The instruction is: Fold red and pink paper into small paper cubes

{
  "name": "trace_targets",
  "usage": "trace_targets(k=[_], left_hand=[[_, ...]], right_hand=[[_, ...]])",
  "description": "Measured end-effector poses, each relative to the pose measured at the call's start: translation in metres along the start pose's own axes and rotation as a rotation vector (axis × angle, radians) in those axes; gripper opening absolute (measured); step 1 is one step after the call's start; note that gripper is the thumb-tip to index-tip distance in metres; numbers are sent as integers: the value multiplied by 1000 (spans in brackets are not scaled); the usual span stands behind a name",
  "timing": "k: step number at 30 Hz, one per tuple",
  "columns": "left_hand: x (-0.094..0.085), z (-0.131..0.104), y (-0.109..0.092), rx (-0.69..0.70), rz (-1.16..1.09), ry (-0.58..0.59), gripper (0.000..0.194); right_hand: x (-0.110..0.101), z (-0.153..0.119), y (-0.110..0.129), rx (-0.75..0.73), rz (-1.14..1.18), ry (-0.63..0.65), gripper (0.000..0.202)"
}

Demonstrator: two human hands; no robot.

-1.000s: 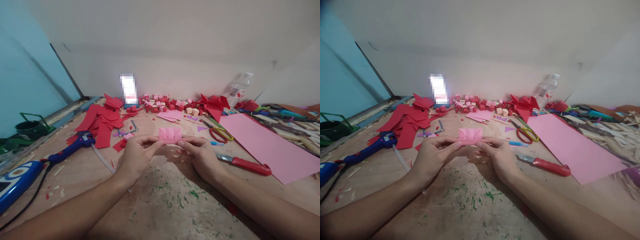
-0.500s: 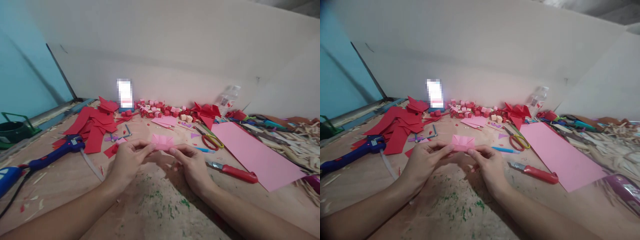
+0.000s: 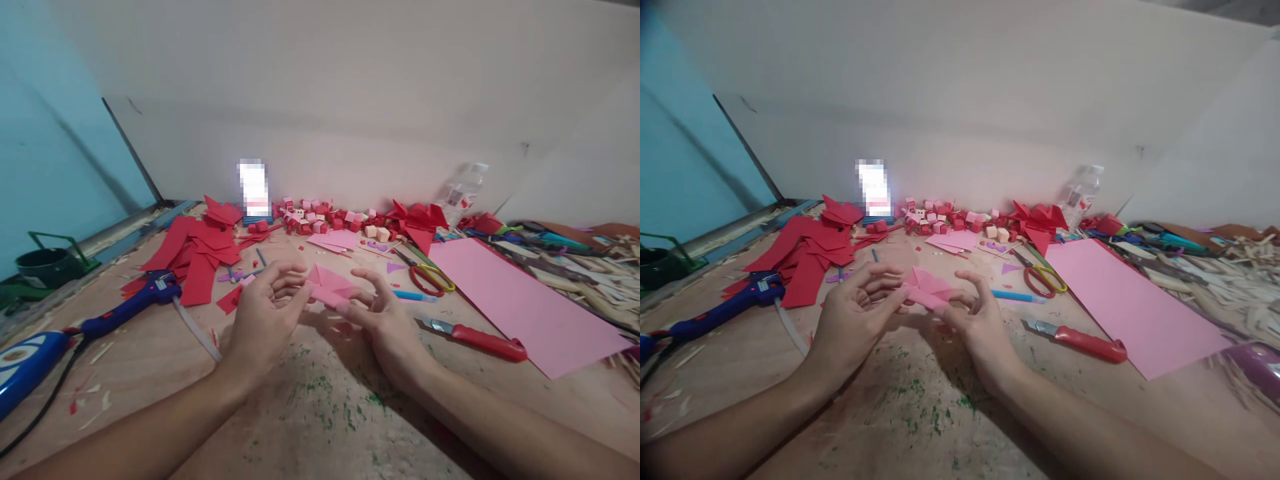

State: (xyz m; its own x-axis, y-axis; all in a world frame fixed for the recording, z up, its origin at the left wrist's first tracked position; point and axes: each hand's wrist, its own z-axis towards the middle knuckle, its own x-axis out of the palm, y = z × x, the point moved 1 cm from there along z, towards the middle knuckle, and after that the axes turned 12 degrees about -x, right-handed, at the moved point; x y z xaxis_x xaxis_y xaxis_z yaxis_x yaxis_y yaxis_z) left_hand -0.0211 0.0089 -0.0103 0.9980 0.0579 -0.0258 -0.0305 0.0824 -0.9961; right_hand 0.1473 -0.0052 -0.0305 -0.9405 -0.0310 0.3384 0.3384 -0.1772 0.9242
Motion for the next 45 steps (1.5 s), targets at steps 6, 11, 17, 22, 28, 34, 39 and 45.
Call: trace_targets(k=[6, 11, 17, 22, 28, 34, 39, 45], left_hand=[[-1, -8, -4, 59, 87, 151, 42], [1, -12, -4, 16, 117, 260, 13], [0, -11, -3, -21, 143, 245, 11], [-1, -12, -5, 10, 121, 273, 9], [-2, -13, -8, 19, 110, 247, 8], [-3, -13, -7, 76, 136, 260, 11], [-1, -14, -7, 113, 146, 279, 12], [-2, -14, -7, 122, 130, 288, 15]], right_hand=[[4, -4, 2, -48, -289, 292, 10], [3, -6, 5, -109, -298, 242, 16], [1, -10, 4, -67, -221, 257, 21], [-1, -11, 7, -160, -225, 208, 11], [-2, -9, 10, -252, -339, 174, 11], [-2, -9, 12, -255, -359, 208, 9], [-2, -8, 13, -339, -388, 217, 9], [-4, -7, 12, -354, -383, 218, 7]])
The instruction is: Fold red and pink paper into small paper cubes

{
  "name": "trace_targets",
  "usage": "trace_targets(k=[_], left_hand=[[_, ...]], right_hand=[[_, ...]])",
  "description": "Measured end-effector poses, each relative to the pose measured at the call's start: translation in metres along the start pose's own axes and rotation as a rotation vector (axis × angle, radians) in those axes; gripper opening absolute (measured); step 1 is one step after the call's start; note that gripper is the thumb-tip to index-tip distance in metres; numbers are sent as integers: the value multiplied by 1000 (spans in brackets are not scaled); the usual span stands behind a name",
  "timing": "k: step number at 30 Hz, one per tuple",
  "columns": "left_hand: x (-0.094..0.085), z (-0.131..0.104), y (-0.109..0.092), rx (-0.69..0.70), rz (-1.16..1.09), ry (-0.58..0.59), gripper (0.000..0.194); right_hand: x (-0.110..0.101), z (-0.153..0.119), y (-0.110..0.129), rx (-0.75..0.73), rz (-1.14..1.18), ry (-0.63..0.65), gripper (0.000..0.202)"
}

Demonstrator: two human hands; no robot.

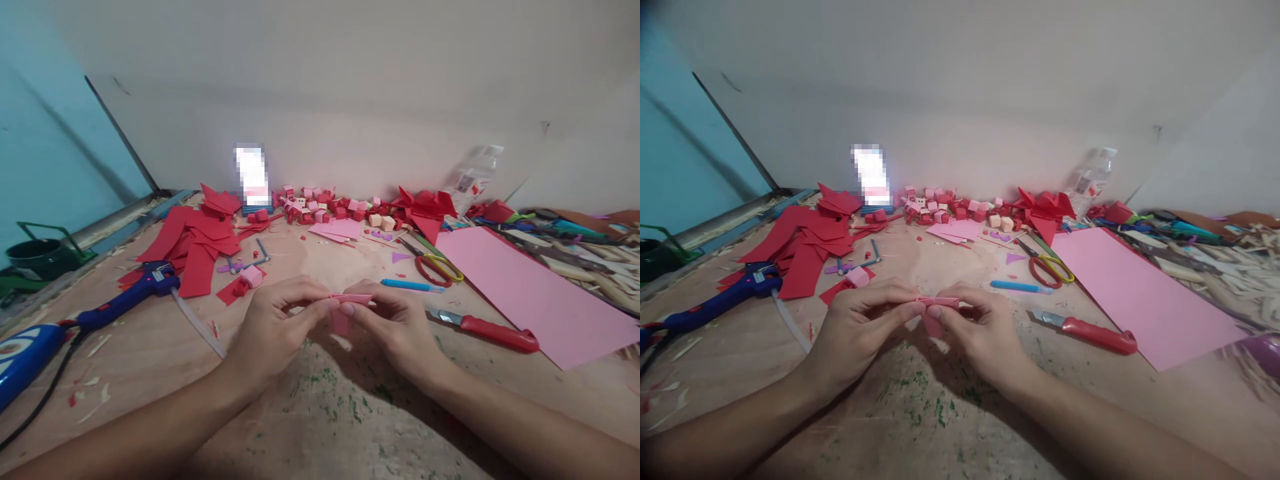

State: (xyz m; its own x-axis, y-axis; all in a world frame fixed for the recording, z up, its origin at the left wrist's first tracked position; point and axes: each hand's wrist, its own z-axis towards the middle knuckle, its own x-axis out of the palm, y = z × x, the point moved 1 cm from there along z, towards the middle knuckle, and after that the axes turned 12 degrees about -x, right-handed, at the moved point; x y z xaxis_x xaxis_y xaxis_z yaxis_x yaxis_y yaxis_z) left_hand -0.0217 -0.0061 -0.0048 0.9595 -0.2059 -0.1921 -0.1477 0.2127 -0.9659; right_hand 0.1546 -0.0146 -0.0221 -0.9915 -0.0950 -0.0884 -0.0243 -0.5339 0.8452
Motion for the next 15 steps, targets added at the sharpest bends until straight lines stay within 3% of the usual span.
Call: trace_targets(k=[15], left_hand=[[-1, 0, 0, -14, 48, 6, 14]], right_hand=[[1, 0, 5, 66, -2, -8, 7]])
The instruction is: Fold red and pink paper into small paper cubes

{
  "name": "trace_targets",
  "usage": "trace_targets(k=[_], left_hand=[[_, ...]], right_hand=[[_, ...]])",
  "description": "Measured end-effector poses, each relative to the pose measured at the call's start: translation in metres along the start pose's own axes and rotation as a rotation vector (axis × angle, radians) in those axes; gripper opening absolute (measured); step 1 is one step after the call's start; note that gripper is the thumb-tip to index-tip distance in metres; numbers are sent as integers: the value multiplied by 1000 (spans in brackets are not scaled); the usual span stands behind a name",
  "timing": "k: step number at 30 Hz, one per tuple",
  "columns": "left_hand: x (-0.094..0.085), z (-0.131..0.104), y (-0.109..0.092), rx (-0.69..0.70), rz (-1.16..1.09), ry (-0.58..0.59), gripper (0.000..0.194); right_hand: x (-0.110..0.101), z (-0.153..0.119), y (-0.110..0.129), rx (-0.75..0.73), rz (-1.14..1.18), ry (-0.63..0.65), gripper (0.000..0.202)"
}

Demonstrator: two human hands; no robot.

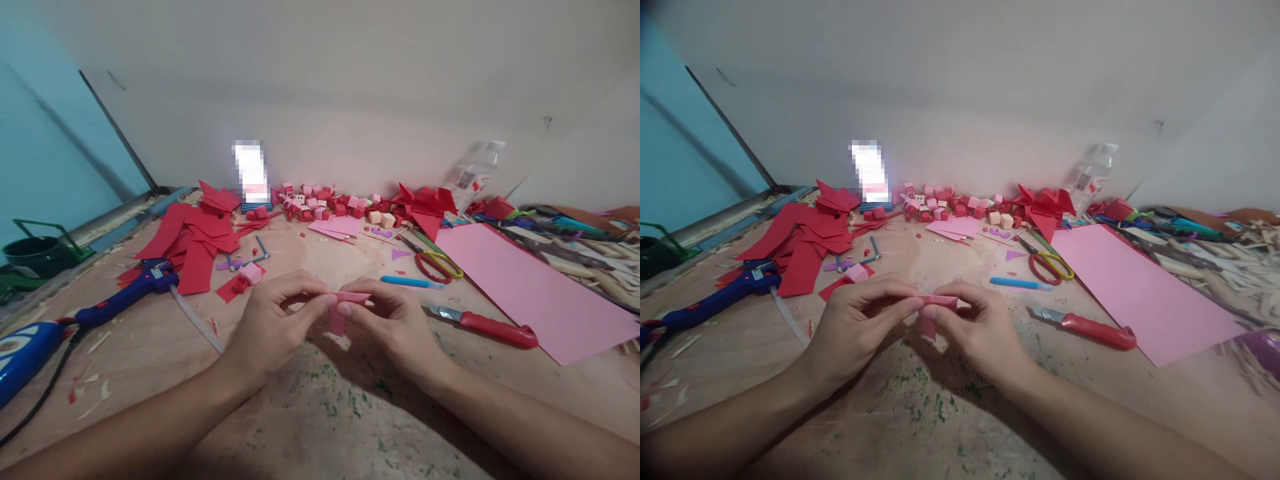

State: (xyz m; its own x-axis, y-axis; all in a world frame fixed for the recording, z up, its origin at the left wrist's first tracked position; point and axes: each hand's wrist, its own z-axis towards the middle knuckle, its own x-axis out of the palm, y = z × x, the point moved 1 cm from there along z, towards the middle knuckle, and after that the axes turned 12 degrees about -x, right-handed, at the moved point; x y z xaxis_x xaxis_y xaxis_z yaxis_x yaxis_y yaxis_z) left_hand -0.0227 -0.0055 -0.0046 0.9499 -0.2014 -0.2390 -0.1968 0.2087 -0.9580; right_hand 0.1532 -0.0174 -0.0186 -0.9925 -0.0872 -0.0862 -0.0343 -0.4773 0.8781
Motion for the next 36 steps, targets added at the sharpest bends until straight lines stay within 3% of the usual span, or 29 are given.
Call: trace_targets(k=[5, 12, 16, 19, 25, 36], left_hand=[[1, 0, -2, -27, -2, 14, 13], [6, 0, -1, -120, 48, 89, 18], [6, 1, 3, -147, 80, 82, 19], [8, 2, 5, -205, 62, 146, 21], [11, 3, 6, -230, 187, 189, 31], [12, 3, 7, -356, 138, 230, 34]], right_hand=[[-2, 3, 3, 29, -5, -9, 12], [-4, 4, -3, 120, 69, -133, 10], [-4, 6, -5, 158, 54, -115, 11], [-5, 8, -5, 192, 116, -123, 14], [-8, 10, -8, 190, 143, -201, 12], [-12, 12, -13, 195, 190, -261, 10]])
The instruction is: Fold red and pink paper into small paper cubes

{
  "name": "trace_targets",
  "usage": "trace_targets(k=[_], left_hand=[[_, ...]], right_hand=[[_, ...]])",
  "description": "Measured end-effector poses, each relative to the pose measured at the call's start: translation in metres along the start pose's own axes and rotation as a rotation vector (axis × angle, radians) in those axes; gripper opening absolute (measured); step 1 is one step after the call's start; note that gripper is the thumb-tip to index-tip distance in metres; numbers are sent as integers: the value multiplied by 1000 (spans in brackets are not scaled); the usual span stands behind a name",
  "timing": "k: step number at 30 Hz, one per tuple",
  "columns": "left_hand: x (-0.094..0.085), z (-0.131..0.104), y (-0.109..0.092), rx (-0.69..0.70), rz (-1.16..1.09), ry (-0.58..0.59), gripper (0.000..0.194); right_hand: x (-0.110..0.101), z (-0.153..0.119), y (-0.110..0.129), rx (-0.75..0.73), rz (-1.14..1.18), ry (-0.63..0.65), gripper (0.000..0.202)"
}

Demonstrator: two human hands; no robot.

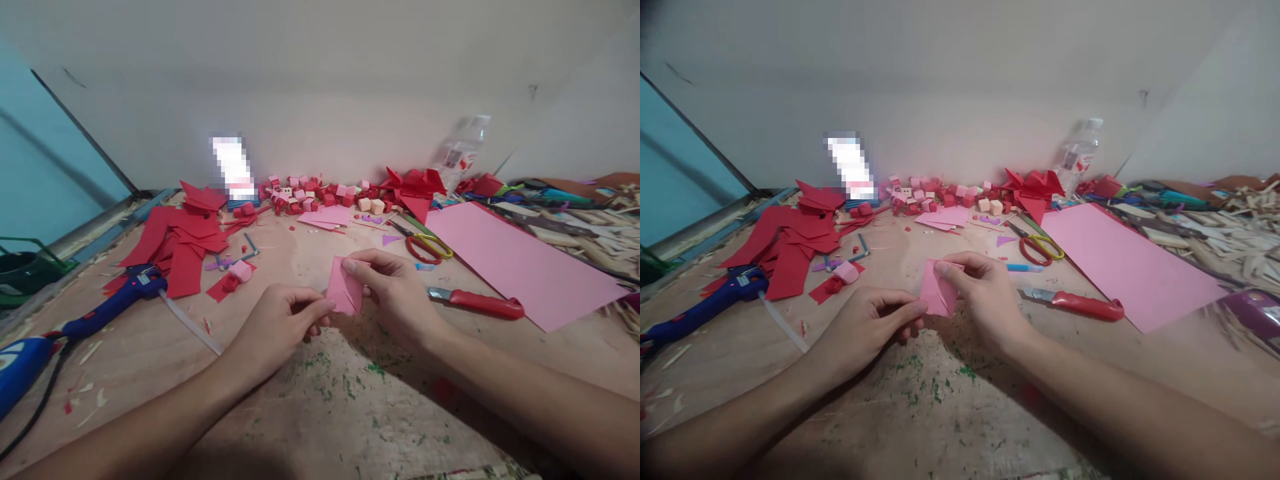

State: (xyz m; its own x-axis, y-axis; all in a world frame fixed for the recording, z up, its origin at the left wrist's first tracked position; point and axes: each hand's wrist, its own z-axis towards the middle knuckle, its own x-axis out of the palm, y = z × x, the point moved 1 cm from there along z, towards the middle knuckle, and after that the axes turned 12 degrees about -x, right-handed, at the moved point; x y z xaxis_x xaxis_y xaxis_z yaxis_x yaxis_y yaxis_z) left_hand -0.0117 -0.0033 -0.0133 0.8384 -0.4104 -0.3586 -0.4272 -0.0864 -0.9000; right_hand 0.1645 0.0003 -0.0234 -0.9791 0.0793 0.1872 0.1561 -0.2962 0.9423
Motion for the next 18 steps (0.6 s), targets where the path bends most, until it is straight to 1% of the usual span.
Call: trace_targets(k=[4, 13, 18], left_hand=[[0, -1, -1, -34, -16, 21, 34], [0, 0, 0, -45, -77, 19, 31], [-1, -1, -2, -30, -70, -13, 29]], right_hand=[[1, -1, 0, 21, 26, -38, 13], [2, -1, 2, 26, 54, -33, 15], [1, 0, 2, 23, 81, -22, 12]])
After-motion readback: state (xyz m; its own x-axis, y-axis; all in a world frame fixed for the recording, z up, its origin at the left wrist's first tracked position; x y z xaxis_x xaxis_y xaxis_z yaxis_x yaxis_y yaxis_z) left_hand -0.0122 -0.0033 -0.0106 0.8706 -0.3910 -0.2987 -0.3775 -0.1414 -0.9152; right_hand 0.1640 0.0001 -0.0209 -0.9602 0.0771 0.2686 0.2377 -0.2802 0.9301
